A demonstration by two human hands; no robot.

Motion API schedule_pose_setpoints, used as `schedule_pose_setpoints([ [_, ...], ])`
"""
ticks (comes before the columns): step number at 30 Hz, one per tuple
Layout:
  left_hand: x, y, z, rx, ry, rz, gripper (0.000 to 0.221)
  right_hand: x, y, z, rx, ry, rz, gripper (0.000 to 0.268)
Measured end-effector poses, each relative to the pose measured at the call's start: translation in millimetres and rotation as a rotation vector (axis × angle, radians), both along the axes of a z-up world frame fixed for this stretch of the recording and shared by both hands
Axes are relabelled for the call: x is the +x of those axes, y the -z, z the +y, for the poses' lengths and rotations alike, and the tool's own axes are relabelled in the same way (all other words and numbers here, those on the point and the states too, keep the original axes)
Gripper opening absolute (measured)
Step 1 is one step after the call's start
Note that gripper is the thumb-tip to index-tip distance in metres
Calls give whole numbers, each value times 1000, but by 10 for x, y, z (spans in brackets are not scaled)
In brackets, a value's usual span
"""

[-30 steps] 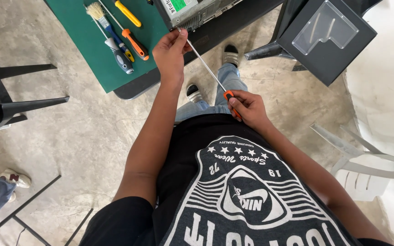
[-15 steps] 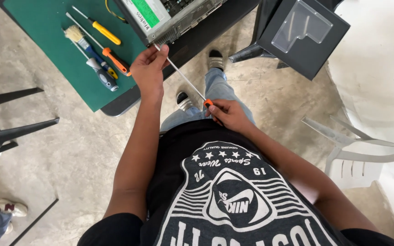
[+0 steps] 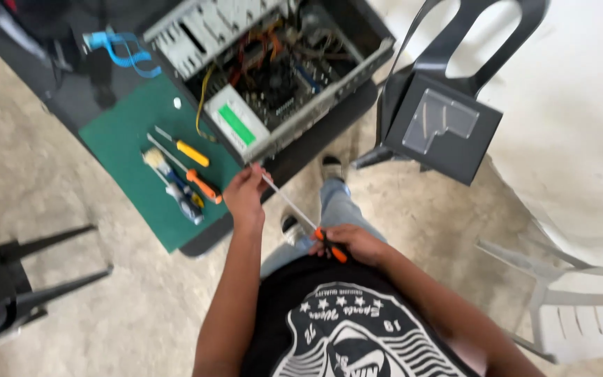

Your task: Removing internal components from a desktop computer case using screwdrivers and probes.

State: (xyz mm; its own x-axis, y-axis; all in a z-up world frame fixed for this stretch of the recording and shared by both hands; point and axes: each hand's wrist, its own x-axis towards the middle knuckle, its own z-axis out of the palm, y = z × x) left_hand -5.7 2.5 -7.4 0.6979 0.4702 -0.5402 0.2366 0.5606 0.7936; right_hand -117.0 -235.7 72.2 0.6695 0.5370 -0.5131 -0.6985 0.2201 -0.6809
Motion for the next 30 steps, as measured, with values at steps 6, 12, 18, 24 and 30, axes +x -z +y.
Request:
schedule_pose_setpoints([
  [6, -55, -121, 14, -53, 29, -10, 19, 67, 211, -106, -45, -160, 83, 30],
  [12, -90, -46, 32, -56, 98, -27, 20, 0, 459, -5, -319, -81, -17, 28],
  [18, -45, -252, 24, -125, 107, -26, 24, -31, 269, 227, -490, 76, -54, 46],
  [24, -5, -434, -5, -2, 135, -33, 30, -31, 370, 258, -614, -136, -110, 44],
  [30, 10, -296, 34, -93, 105, -28, 23, 90, -283, 67, -31, -99, 132, 30],
])
